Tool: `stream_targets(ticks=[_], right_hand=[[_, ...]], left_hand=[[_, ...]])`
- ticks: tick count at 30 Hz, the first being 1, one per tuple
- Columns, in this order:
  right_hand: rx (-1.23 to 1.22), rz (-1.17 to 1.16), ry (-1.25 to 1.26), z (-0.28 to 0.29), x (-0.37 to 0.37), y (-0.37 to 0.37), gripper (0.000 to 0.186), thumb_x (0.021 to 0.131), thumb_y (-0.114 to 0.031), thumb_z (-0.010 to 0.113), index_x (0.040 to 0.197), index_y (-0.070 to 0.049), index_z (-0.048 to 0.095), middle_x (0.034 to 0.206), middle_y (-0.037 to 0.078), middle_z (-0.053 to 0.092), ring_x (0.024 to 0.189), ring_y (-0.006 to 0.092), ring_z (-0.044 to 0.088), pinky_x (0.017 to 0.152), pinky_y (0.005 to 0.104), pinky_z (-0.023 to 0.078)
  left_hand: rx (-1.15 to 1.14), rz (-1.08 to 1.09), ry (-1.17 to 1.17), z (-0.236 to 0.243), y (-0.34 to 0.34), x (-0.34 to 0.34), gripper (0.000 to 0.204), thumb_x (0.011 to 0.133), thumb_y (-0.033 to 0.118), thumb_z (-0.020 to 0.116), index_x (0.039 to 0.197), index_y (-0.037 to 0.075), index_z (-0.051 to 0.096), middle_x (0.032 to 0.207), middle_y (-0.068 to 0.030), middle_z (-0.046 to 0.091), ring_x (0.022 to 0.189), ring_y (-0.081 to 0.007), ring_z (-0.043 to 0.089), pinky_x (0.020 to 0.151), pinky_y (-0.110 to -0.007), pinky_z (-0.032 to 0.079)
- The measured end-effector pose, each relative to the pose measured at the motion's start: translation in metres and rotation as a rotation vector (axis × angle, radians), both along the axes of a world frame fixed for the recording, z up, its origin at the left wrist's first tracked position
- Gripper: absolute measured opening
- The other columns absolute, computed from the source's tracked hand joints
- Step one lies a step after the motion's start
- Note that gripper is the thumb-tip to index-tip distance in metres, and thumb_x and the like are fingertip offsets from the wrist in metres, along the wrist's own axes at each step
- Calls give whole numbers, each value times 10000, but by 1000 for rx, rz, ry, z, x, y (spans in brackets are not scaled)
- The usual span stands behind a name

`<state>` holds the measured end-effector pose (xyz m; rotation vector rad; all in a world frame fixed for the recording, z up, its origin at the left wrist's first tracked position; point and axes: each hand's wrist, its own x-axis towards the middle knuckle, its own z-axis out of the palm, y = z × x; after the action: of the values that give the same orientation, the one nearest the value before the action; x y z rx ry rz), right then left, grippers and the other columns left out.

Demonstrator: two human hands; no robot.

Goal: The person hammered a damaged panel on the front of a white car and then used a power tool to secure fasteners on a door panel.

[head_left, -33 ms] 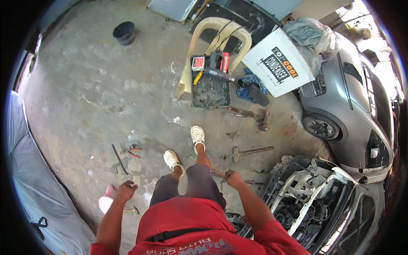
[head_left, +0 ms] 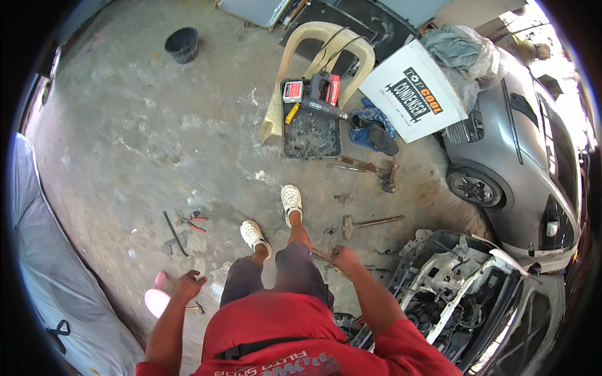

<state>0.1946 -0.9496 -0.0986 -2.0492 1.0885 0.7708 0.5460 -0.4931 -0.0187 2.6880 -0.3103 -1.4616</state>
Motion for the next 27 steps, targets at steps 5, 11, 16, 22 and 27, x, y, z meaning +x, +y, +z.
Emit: stream_targets(ticks=[5, 11, 16, 22, 27], right_hand=[[-16, -26, 103, -52, 107, -110, 389, 883, -347, 618, 1159, -79, 679, 1124, 233, 686, 1056, 424, 648, 909, 490, 527], [-181, -8, -143, -98, 243, -207, 420, 848, -267, 674, 1188, -21, 645, 1067, 272, 688, 1086, 422, 639, 945, 477, 524], [-260, -50, -156, -142, 298, -243, 542, 836, -191, 660, 1347, -42, 558, 1383, 258, 532, 1224, 419, 563, 1005, 473, 500], [-324, -85, -93, -172, 334, -240, 721, 834, -136, 612, 1513, -78, 378, 1540, 299, 311, 1359, 476, 404, 1077, 480, 445], [-407, -43, -138, -187, 341, -219, 782, 825, -131, 615, 1551, -100, 328, 1560, 303, 280, 1377, 465, 377, 1108, 492, 406]], left_hand=[[137, 32, 331, -27, -62, -75, 1021, 815, 714, 647, 1512, 22, 370, 1222, -308, 648, 1198, -466, 601, 976, -478, 509], [325, -93, 544, -42, -156, -133, 1286, 765, 764, 655, 1607, 91, -47, 1468, -473, 299, 1364, -535, 420, 1104, -488, 411], [385, -75, 569, -51, -194, -132, 1297, 770, 759, 657, 1599, 139, -125, 1525, -461, 181, 1371, -577, 377, 1126, -522, 380], [364, -11, 545, -58, -200, -143, 1285, 769, 732, 685, 1604, 145, -94, 1522, -441, 193, 1339, -587, 405, 1110, -545, 394], [332, -11, 529, -56, -207, -143, 1254, 767, 725, 686, 1611, 149, -40, 1475, -462, 255, 1315, -569, 445, 1102, -535, 408]])
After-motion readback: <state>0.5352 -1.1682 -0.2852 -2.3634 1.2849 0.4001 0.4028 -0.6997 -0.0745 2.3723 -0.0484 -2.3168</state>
